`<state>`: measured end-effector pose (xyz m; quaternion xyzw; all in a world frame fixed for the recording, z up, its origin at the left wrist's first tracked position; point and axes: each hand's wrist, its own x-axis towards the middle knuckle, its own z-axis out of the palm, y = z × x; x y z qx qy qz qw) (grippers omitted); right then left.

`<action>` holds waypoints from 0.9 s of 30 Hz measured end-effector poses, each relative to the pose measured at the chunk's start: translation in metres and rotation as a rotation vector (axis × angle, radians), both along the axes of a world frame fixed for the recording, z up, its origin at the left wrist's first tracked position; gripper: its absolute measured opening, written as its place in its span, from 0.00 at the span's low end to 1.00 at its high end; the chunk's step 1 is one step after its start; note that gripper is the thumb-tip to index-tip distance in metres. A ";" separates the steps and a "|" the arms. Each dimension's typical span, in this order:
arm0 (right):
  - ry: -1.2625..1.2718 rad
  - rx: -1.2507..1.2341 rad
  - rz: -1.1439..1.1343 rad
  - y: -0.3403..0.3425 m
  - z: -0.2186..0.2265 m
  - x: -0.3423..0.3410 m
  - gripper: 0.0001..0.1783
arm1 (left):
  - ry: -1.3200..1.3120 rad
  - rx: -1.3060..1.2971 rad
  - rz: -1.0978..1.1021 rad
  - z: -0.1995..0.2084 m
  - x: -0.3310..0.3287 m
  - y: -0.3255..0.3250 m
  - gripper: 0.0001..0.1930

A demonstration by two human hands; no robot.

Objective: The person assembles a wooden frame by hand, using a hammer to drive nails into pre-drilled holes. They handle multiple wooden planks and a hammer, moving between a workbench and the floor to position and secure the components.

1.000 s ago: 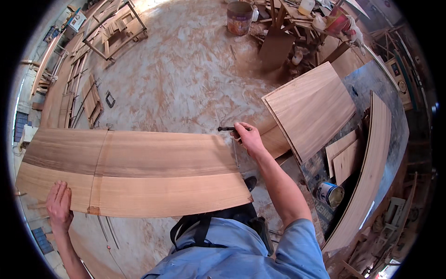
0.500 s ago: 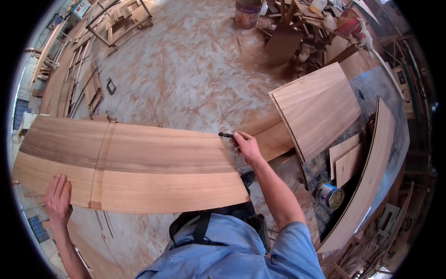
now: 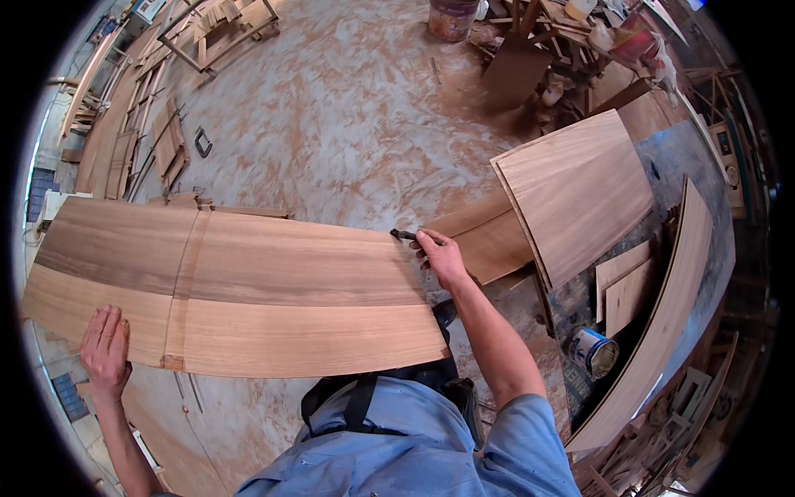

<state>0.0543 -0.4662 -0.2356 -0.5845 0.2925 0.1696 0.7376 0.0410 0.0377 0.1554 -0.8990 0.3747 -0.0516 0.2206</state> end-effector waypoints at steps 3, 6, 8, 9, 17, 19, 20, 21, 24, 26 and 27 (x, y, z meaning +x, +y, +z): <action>0.027 -0.041 0.023 -0.002 -0.005 -0.003 0.24 | -0.030 -0.009 -0.015 0.000 0.002 -0.010 0.07; 0.055 -0.028 0.015 -0.008 -0.007 -0.008 0.24 | -0.034 -0.023 -0.018 -0.004 -0.001 -0.010 0.09; 0.043 -0.080 0.009 -0.003 -0.002 -0.008 0.20 | -0.024 -0.033 -0.010 -0.007 -0.004 -0.009 0.10; 0.032 -0.092 0.007 0.003 0.001 -0.009 0.19 | -0.023 -0.025 -0.005 -0.007 -0.004 -0.009 0.10; -0.014 -0.178 0.018 -0.018 0.011 0.001 0.18 | -0.092 -0.032 -0.041 -0.018 0.005 -0.029 0.08; -0.057 -0.133 -0.026 -0.010 0.039 0.019 0.16 | -0.076 -0.049 -0.042 -0.026 0.002 -0.031 0.08; -0.081 -0.113 -0.031 -0.002 0.058 0.029 0.15 | -0.067 -0.064 -0.050 -0.029 0.002 -0.031 0.08; -0.105 -0.089 -0.034 0.007 0.070 0.040 0.15 | -0.064 -0.067 -0.053 -0.031 0.001 -0.035 0.08; -0.183 0.115 0.027 0.050 0.093 0.072 0.16 | -0.055 -0.065 -0.076 -0.039 0.002 -0.043 0.08; -0.183 0.246 0.056 0.087 0.109 0.091 0.18 | -0.056 -0.047 -0.097 -0.041 0.003 -0.045 0.08; -0.171 0.310 0.062 0.104 0.115 0.098 0.18 | -0.057 -0.055 -0.100 -0.043 0.002 -0.047 0.08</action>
